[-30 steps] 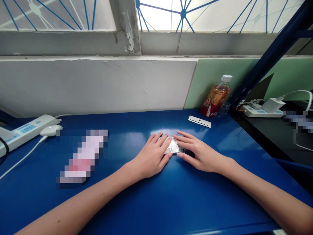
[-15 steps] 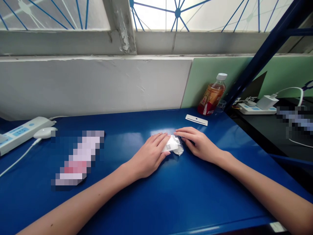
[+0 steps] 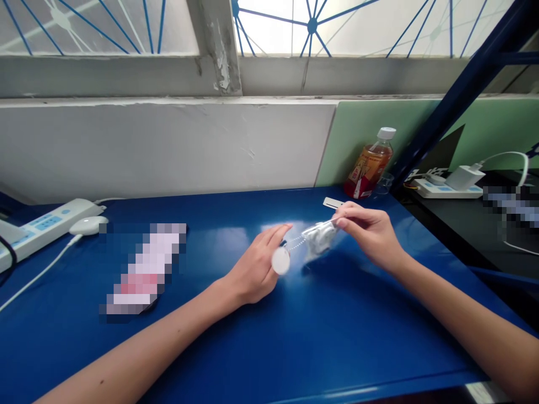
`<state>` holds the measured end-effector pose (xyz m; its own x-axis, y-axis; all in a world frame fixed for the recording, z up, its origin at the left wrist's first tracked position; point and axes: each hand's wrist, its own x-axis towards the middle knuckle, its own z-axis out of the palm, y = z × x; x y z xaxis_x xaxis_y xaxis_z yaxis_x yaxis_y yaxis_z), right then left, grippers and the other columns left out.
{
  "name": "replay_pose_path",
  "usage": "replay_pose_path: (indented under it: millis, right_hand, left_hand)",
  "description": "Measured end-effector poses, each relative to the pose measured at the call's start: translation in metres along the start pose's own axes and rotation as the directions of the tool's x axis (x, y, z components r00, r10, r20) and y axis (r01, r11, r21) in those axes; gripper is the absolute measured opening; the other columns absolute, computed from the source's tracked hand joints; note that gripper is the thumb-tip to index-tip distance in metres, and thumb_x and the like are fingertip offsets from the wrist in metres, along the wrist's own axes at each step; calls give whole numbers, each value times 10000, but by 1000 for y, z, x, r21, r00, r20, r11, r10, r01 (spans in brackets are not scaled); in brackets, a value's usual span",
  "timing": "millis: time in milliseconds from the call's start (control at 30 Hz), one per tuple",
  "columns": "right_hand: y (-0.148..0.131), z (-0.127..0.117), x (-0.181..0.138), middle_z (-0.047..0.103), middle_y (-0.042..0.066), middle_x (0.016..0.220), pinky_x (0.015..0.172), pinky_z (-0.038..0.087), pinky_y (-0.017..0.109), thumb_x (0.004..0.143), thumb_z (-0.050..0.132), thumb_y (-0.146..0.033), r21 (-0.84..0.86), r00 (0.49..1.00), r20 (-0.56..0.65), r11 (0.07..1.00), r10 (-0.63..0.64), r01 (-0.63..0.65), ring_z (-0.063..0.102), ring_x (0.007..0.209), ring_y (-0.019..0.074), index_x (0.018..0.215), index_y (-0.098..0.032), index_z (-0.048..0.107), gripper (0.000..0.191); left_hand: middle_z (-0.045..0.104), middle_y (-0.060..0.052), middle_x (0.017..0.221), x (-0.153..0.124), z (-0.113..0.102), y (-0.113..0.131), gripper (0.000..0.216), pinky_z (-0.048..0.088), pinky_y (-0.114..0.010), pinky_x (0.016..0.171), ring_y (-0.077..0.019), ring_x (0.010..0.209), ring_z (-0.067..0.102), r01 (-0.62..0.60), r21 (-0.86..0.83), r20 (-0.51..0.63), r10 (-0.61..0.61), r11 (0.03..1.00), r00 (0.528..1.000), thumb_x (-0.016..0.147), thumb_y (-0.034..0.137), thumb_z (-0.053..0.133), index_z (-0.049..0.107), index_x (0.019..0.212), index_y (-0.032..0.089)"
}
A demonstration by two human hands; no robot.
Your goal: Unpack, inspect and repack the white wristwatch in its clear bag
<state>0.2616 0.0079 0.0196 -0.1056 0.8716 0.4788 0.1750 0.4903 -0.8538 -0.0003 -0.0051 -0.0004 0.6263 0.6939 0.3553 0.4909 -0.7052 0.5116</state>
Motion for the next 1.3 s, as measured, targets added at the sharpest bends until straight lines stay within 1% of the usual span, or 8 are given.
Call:
replay_pose_path:
  millis: [233, 600, 733, 800, 867, 967, 1067, 1300]
  right_hand:
    - [11, 9, -1, 729, 47, 832, 661, 526, 290, 769, 770, -469, 173, 889, 40, 873, 456, -456, 639, 741, 170, 854, -204, 783, 279]
    - [21, 18, -7, 747, 59, 961, 824, 565, 346, 729, 795, -406, 198, 828, 167, 805, 535, -560, 694, 866, 193, 1003, -201, 753, 345]
    - [24, 18, -9, 729, 81, 968, 828, 588, 409, 787, 729, -351, 1, 891, 182, 906, 415, -422, 711, 874, 231, 1122, -186, 692, 376]
    - [23, 16, -10, 705, 119, 1105, 906, 564, 455, 841, 670, -327, -210, 954, 172, 955, 246, -208, 690, 997, 268, 1132, -194, 689, 320]
    - [20, 13, -11, 630, 139, 1289, 1032, 486, 496, 881, 629, -318, -391, 968, 244, 919, 57, 44, 607, 1187, 301, 1180, -211, 676, 321]
    - [16, 5, -11, 517, 167, 1442, 1118, 398, 520, 872, 657, -404, -441, 871, 491, 860, -7, 255, 474, 1347, 328, 1390, -195, 534, 572]
    - [17, 0, -10, 405, 199, 1532, 1135, 366, 541, 792, 719, -540, -439, 792, 608, 852, 46, 287, 388, 1409, 360, 1518, -168, 358, 892]
    - [23, -2, -10, 316, 215, 1580, 1170, 310, 537, 760, 708, -632, -495, 783, 611, 829, 119, 261, 295, 1459, 368, 1550, -125, 279, 1032]
  left_hand:
    - [425, -172, 1497, -2, 5, -2, 521, 351, -477, 1155, -284, 1404, 393, 118, -20, -148, -119, 993, 982, 980, 218, 363, 294, 1489, 131]
    - [319, -224, 1564, 2, 4, 3, 811, 294, -511, 1179, -346, 1472, 255, 34, 203, 92, -54, 979, 994, 861, 469, 640, 305, 1491, 84]
    - [271, -240, 1583, 3, 4, 3, 883, 269, -536, 1181, -369, 1482, 221, 44, 233, 126, -75, 972, 989, 839, 538, 643, 298, 1502, 66]
    - [285, -235, 1580, 3, 4, 3, 951, 251, -559, 1180, -386, 1478, 221, 50, 234, 153, -88, 971, 984, 803, 603, 659, 293, 1511, 85]
    - [311, -225, 1572, 3, 4, 2, 966, 245, -566, 1180, -389, 1474, 234, 49, 230, 162, -88, 972, 983, 788, 608, 667, 284, 1519, 105]
    - [325, -224, 1565, 2, 4, 2, 929, 252, -552, 1183, -375, 1473, 247, 41, 231, 155, -79, 972, 985, 802, 525, 660, 261, 1526, 102]
    - [304, -235, 1571, 2, 5, 1, 898, 254, -539, 1187, -363, 1476, 245, 47, 246, 151, -86, 968, 985, 819, 473, 635, 246, 1526, 78]
    - [262, -234, 1589, 2, 0, -3, 907, 244, -544, 1187, -372, 1477, 235, 61, 263, 182, -111, 963, 977, 851, 543, 612, 236, 1535, 80]
